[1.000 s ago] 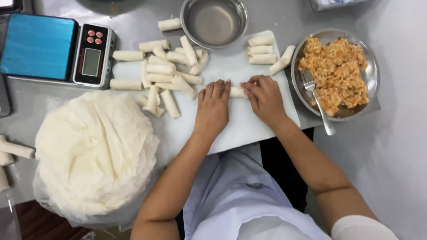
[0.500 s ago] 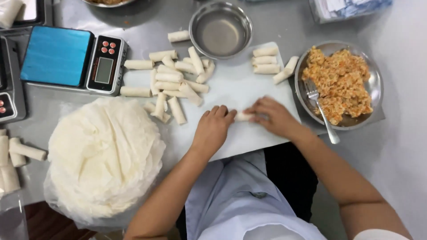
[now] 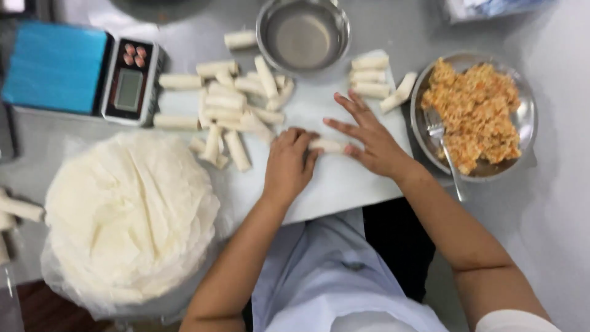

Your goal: Rolling spring rolls by placing filling on wrappers and folding them into cylinders on a production table.

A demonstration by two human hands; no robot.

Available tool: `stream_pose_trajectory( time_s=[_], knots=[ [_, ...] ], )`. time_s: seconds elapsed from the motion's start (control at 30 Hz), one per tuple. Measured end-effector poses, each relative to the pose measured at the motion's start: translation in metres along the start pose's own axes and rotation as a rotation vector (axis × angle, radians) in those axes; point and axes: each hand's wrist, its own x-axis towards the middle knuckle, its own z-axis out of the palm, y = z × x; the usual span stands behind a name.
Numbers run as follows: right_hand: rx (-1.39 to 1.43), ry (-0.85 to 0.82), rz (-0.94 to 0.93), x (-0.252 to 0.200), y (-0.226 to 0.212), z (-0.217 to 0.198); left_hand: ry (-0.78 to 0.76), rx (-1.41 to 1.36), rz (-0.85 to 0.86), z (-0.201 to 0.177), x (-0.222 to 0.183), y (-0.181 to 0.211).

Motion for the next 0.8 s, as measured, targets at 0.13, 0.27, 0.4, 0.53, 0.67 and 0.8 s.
stream_pose_trajectory(
  time_s=[0.13, 0.27, 0.4, 0.53, 0.67, 0.8],
  knots=[
    [-0.435, -0.026, -0.052, -0.027, -0.016, 0.01, 0.033, -0.002, -0.004, -0.002, 0.001, 0.003],
    [-0.357, 0.187, -0.104, -0.025, -0.021, 0.015, 0.045, -0.014, -0.026, -0.005, -0.001, 0.008],
    [-0.247, 0.114, -0.123, -0.024, -0.012, 0.021, 0.062, -0.029, 0.0, 0.001, -0.002, 0.002],
    [-0.158, 0.23, -0.037, -0.015, -0.019, 0.031, 0.073, -0.037, -0.014, -0.009, -0.009, 0.013],
    [0.031, -0.007, 0.14, 0.023, -0.041, 0.021, 0.128, -0.142, -0.041, -0.045, -0.048, 0.046],
    [0.546, -0.148, 0.144, 0.084, -0.026, 0.032, 0.299, 0.041, 0.114, -0.091, -0.113, 0.068]
  ],
)
